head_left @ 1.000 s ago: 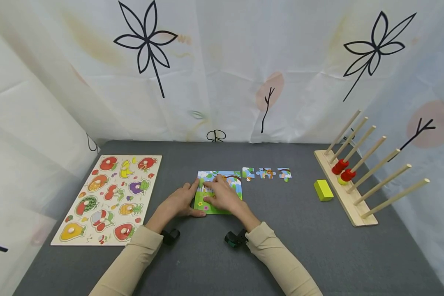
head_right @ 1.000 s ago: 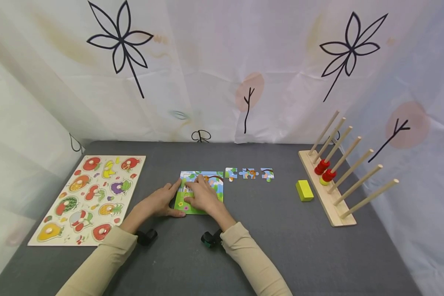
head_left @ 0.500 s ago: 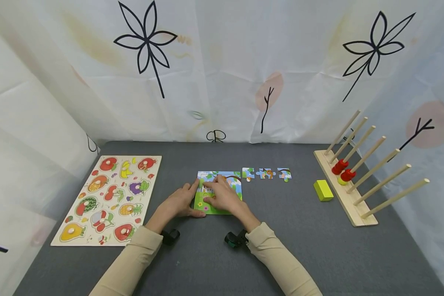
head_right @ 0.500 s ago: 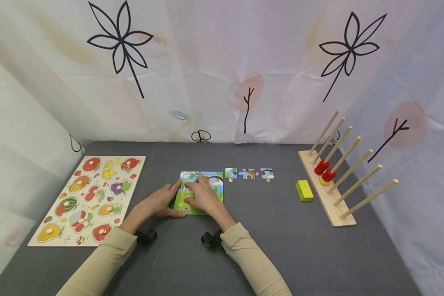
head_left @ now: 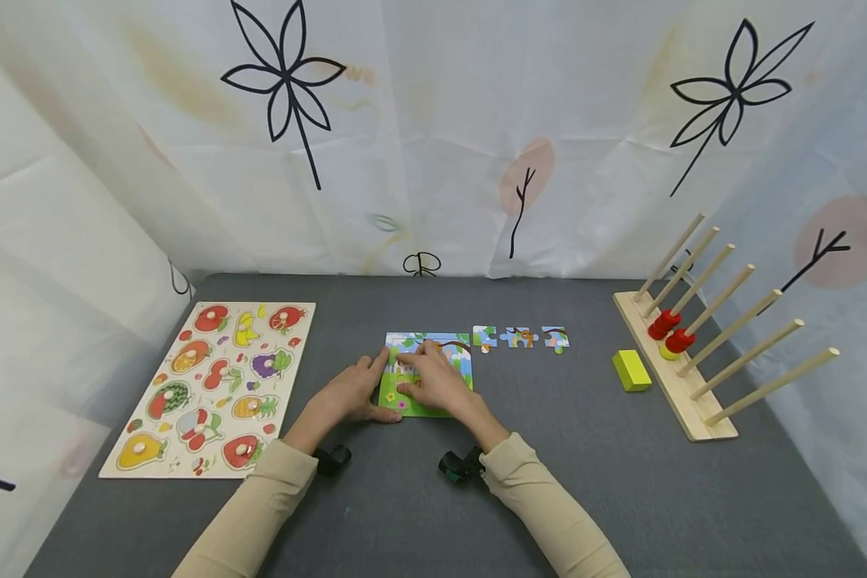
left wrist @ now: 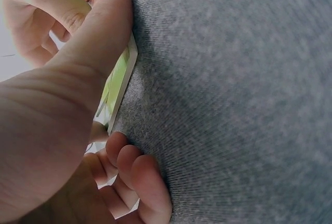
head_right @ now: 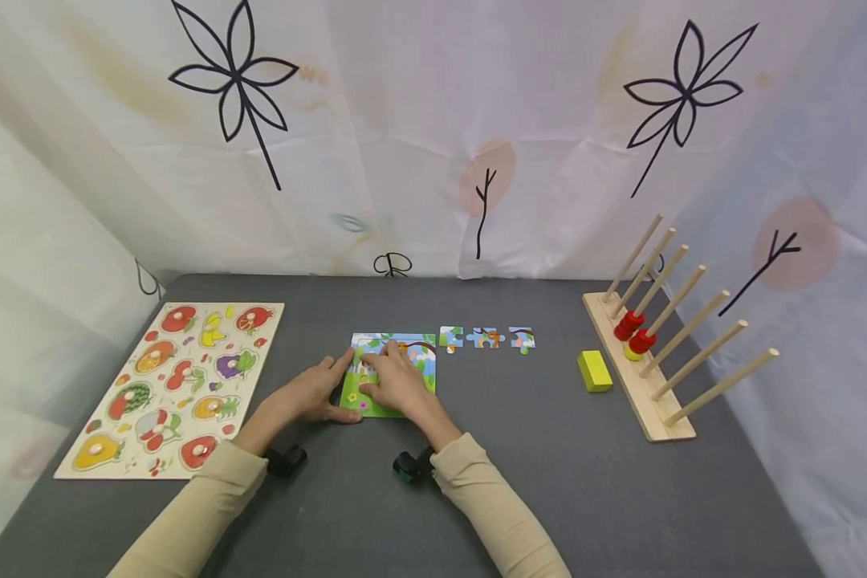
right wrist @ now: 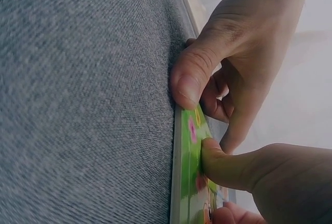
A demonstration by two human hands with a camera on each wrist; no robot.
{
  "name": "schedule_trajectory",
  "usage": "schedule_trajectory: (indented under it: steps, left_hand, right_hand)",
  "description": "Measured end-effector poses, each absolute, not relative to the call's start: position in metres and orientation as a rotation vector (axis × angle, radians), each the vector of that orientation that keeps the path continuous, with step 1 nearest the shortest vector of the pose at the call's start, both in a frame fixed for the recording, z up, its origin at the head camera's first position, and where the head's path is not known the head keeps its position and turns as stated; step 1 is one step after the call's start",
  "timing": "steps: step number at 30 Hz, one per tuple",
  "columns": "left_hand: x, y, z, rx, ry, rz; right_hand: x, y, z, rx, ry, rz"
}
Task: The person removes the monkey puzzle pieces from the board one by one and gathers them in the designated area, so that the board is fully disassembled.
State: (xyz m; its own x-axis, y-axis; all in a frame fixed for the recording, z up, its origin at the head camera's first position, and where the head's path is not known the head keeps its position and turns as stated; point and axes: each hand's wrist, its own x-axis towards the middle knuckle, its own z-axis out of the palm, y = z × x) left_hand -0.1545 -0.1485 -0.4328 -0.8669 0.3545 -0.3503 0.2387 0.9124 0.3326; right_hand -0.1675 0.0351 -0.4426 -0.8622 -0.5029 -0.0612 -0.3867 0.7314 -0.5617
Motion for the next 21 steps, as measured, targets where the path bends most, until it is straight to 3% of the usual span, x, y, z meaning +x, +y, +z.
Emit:
schedule_trajectory:
  steps: [21]
  left_hand:
    - [-0.1547, -0.1467, -0.4318, 0.417, 2.651, 0.368]
  right_hand:
    - [-0.1663, 0.0352, -0.4435, -0.725, 2.735, -0.837]
